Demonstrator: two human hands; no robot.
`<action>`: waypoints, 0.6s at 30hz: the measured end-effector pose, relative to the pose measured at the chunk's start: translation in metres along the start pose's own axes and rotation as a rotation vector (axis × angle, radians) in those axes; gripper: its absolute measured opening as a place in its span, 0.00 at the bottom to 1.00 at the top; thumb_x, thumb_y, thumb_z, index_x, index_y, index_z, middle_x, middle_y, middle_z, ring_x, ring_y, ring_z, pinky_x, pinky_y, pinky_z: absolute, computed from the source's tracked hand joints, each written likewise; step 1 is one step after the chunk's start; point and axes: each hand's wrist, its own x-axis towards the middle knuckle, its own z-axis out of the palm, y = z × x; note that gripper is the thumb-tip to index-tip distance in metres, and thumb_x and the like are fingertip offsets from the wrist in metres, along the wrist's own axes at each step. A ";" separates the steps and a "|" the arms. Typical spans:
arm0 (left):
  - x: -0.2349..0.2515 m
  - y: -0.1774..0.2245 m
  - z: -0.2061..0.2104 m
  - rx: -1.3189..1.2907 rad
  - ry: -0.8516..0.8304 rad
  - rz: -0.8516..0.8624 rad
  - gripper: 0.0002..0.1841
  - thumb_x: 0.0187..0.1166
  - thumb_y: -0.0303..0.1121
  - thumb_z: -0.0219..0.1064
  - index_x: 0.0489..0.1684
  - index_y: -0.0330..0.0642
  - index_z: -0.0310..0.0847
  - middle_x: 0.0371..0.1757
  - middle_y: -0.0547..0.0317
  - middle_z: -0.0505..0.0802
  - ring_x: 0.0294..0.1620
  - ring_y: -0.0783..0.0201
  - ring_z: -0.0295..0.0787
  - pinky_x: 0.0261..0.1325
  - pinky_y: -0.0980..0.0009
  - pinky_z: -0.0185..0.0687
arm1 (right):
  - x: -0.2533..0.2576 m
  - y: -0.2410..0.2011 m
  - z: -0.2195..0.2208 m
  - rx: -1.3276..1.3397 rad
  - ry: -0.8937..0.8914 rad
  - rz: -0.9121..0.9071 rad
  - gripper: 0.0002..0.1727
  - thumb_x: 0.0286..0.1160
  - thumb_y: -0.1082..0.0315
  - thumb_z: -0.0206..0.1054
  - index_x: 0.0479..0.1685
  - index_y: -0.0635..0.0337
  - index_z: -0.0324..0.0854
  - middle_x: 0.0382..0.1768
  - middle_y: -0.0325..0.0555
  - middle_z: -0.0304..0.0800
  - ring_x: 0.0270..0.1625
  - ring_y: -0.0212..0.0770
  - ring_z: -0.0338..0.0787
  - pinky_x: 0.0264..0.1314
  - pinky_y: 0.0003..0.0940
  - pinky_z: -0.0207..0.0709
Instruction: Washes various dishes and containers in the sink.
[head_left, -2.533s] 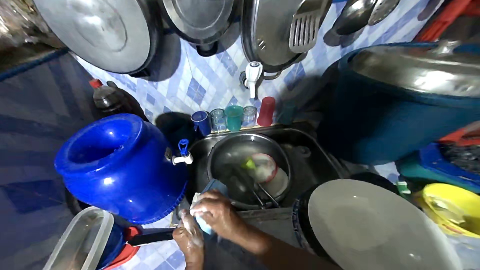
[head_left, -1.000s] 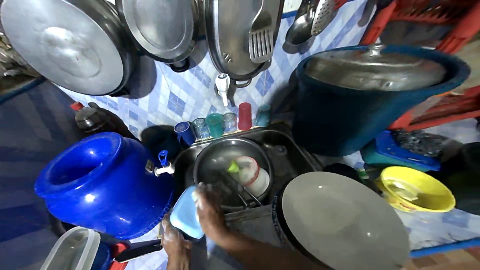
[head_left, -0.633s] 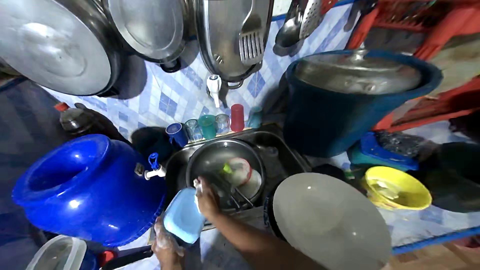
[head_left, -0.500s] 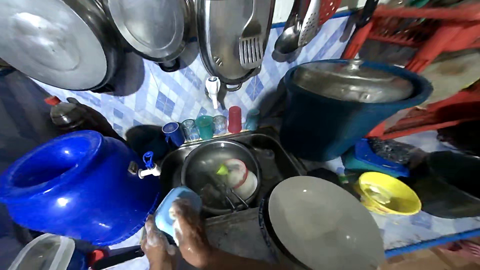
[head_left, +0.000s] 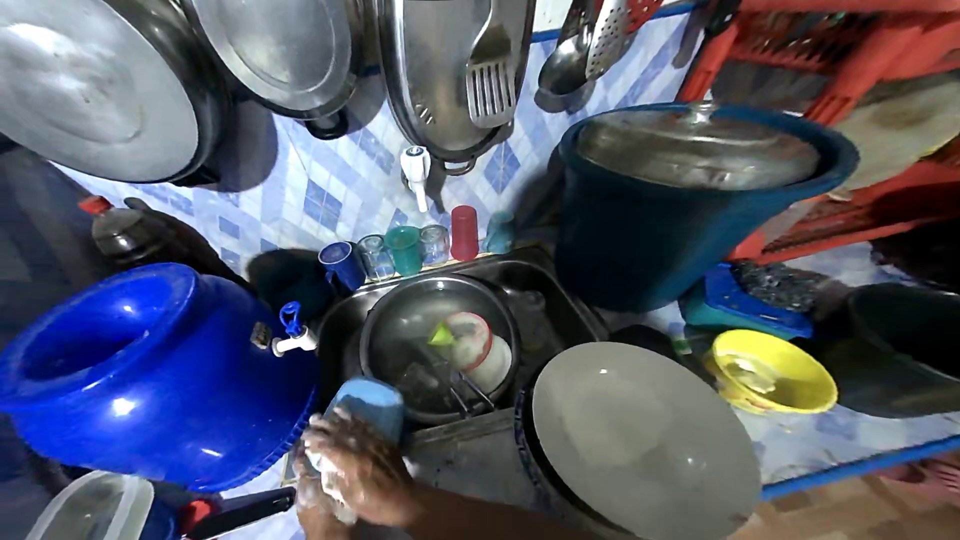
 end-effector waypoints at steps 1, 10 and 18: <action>-0.003 0.006 0.009 0.048 0.120 -0.046 0.26 0.96 0.41 0.33 0.80 0.31 0.61 0.63 0.53 0.85 0.60 0.73 0.84 0.65 0.69 0.82 | 0.014 0.003 -0.009 0.032 -0.055 0.099 0.21 0.81 0.70 0.61 0.71 0.61 0.85 0.76 0.52 0.84 0.84 0.53 0.75 0.90 0.51 0.62; -0.022 0.033 0.040 0.249 0.267 -0.039 0.24 0.96 0.41 0.42 0.73 0.29 0.71 0.61 0.49 0.87 0.59 0.71 0.84 0.66 0.68 0.81 | 0.024 -0.013 -0.018 0.059 0.060 0.196 0.18 0.81 0.74 0.60 0.65 0.67 0.87 0.72 0.59 0.86 0.82 0.58 0.78 0.88 0.51 0.66; -0.031 0.055 0.040 0.078 0.286 -0.044 0.20 0.95 0.40 0.45 0.70 0.35 0.73 0.51 0.59 0.89 0.50 0.73 0.89 0.56 0.67 0.89 | 0.079 0.022 -0.080 0.492 -0.152 0.907 0.19 0.94 0.63 0.52 0.71 0.64 0.79 0.55 0.55 0.85 0.50 0.42 0.82 0.56 0.39 0.76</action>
